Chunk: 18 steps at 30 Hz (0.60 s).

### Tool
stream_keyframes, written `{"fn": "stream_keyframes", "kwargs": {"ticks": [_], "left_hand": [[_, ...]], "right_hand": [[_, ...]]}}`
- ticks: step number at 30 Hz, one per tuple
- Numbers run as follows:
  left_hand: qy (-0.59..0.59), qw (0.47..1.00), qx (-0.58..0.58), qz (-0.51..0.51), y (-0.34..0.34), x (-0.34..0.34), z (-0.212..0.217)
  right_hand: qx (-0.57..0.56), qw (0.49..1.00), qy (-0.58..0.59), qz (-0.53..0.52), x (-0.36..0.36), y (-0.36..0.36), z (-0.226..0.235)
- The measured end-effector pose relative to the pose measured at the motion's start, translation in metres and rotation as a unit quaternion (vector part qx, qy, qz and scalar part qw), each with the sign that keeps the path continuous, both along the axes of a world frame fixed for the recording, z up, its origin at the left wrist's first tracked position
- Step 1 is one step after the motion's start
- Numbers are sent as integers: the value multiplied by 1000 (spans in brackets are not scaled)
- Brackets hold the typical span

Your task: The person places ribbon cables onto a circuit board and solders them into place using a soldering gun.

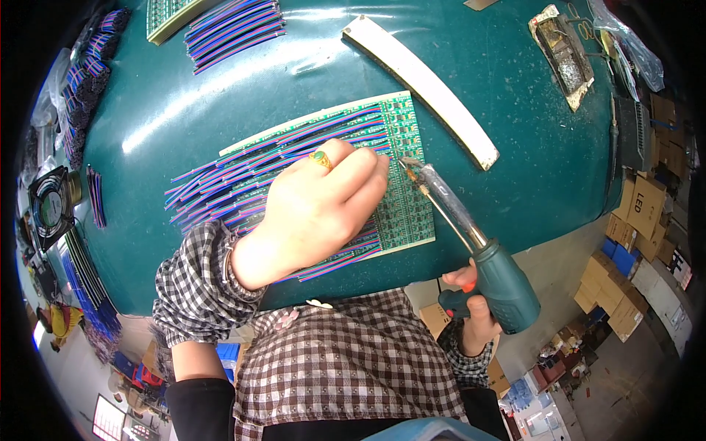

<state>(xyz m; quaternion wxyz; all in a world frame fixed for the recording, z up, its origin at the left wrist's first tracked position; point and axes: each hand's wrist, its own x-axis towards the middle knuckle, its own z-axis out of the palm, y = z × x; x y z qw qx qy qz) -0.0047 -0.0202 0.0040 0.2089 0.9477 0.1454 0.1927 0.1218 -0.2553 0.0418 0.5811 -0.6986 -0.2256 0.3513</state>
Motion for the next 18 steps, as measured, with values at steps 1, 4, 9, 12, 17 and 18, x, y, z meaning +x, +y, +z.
{"fn": "stream_keyframes", "kwargs": {"ticks": [1,4,9,12,17,18], "left_hand": [[0,1000,0,0,0,0,0],[2,1000,1,0,0,0,1],[-10,1000,-7,2,2,0,-1],[-15,1000,-9,0,1,0,-2],[-17,1000,-10,-1,1,1,-2],[-17,1000,-11,0,1,0,-3]], "right_hand": [[4,1000,4,2,0,0,-1],[8,1000,16,6,0,0,1],[11,999,36,23,1,-2,-1],[1,999,44,24,1,-4,-1],[8,999,43,24,1,-5,-3],[8,999,43,25,0,-4,-3]]}}
